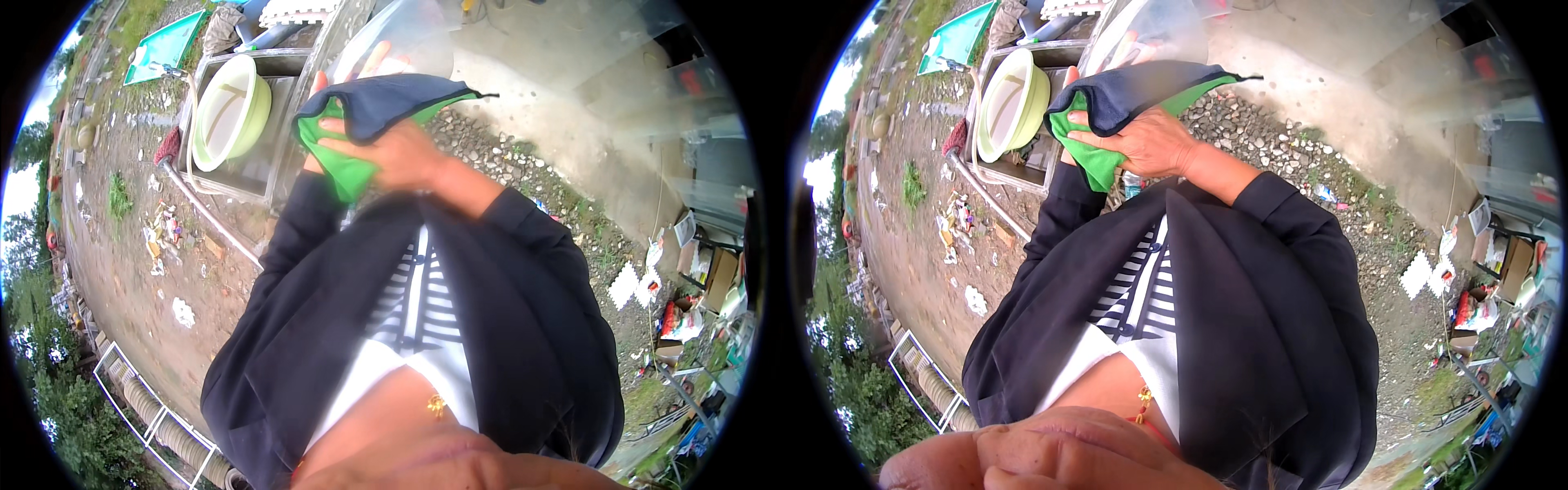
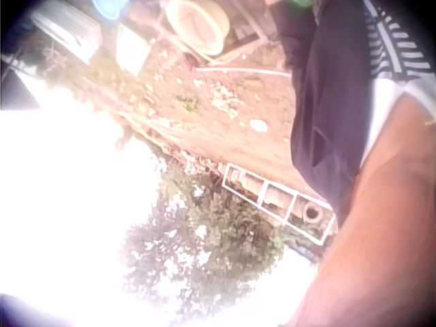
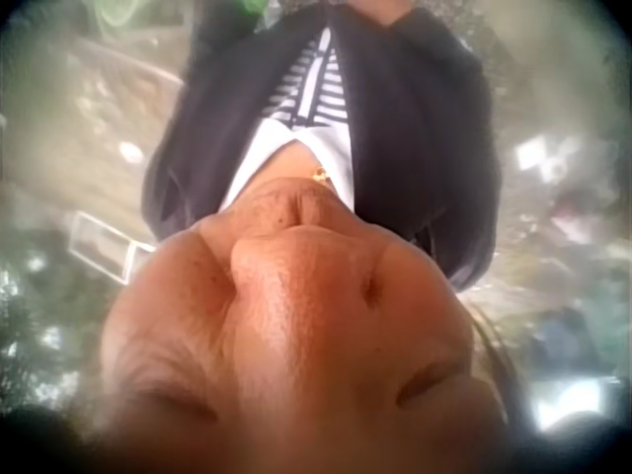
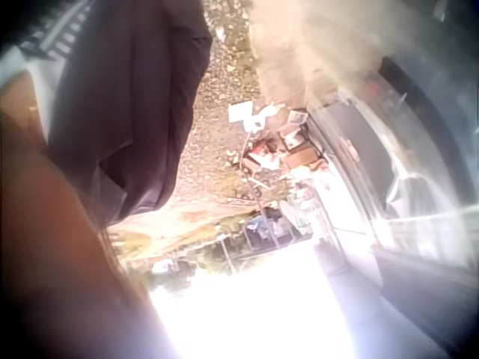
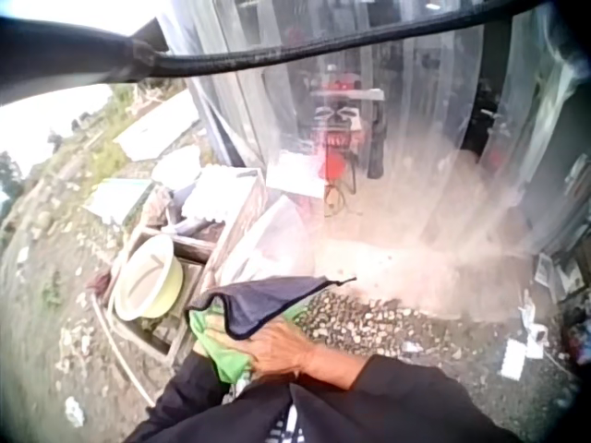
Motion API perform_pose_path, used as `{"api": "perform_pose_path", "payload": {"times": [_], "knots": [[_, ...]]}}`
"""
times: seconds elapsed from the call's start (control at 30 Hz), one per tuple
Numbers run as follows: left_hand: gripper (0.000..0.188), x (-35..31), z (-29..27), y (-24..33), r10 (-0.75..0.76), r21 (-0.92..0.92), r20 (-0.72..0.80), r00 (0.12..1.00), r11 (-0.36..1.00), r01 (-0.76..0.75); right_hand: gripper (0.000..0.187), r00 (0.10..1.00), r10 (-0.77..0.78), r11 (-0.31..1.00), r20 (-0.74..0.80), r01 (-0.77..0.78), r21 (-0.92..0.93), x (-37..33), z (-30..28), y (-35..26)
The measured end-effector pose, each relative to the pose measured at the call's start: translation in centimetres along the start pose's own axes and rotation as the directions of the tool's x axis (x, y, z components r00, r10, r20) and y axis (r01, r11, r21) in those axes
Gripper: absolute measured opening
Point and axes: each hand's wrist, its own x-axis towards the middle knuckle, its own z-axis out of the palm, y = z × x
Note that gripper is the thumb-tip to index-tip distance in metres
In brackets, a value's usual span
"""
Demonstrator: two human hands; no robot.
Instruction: The person wipes a large, transparent glass sheet with a green cloth. They hold the glass upright and rub the surface repeatedly with both hands, moving the cloth in circular and linear motions to clean the panel.
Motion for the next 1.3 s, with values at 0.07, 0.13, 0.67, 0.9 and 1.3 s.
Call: {"api": "perform_pose_path", "payload": {"times": [0.07,0.13,0.67,0.9,1.3], "knots": [[0.081,0.1,0.1,-0.2,0.063,0.144,-0.089,0.994,0.988,-0.05,0.037,1.0,-0.007,0.999,-0.008,0.007,-0.037,-0.8,-0.1,0.8],[0.074,0.0,1.3,-0.1,0.051,0.06,-0.097,0.994,0.997,-0.045,0.033,0.999,-0.042,0.979,-0.034,0.034,-0.199,-1.9,-0.8,2.6],[0.089,0.5,1.8,2.6,0.065,-0.12,-0.022,0.998,0.99,-0.068,0.047,0.592,0.743,-0.292,0.312,-0.132,0.947,-9.1,-3.2,9.2],[0.098,1.0,-0.4,2.6,0.04,-0.037,-0.041,0.998,0.998,-0.042,0.037,0.648,0.725,-0.013,0.233,-0.326,0.945,-5.5,-6.3,7.0],[0.08,0.8,1.2,0.0,0.045,0.105,-0.142,0.989,0.994,-0.03,0.033,0.236,0.971,0.09,0.034,-0.494,0.865,-7.3,-9.5,10.2]]}}
